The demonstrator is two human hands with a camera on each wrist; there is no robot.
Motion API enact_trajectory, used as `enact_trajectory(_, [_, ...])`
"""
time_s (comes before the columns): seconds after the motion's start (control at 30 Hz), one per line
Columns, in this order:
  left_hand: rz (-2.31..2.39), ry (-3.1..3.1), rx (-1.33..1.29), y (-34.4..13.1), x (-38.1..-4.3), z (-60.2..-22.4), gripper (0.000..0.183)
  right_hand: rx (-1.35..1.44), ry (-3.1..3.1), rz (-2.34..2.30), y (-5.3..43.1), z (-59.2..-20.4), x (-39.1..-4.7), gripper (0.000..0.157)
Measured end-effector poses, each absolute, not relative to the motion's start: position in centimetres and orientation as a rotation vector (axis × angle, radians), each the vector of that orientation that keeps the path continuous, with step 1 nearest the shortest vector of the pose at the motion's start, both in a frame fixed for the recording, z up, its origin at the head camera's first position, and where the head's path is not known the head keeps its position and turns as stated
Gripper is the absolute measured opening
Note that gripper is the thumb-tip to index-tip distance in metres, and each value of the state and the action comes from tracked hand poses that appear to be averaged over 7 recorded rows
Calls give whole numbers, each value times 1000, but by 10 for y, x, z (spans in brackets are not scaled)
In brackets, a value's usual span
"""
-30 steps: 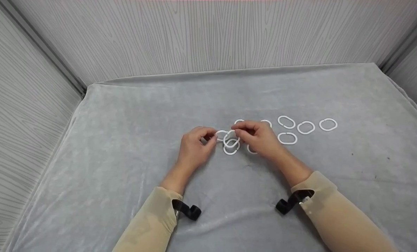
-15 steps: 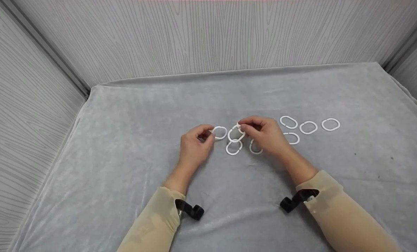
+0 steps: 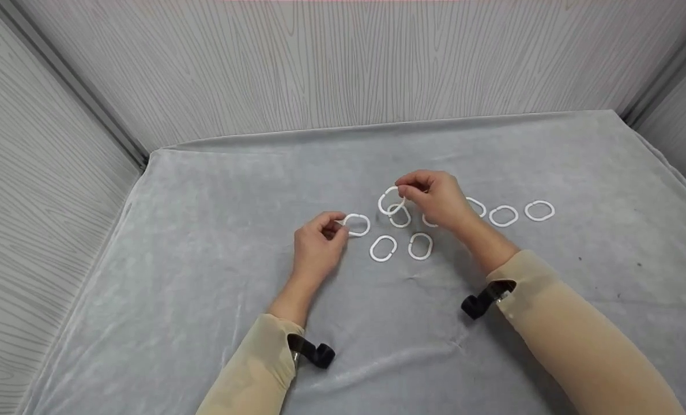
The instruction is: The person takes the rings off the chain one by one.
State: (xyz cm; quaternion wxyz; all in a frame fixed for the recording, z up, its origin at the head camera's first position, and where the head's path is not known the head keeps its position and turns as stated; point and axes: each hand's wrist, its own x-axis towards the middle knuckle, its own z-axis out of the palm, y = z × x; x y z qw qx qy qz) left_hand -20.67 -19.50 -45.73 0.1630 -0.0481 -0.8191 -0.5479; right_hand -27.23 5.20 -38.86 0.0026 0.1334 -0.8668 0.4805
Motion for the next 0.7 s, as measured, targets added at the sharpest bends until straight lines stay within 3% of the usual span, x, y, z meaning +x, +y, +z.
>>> enact_trajectory(0.33, [-1528,-2356,-100,-198,-206,-459,14,379,-2784,1342,62,-398,-301,16])
enact_trajectory(0.7, [-1545,-2361,-55,-195,-211,-460,17,311,-2902,1190,82,-404,-309,18])
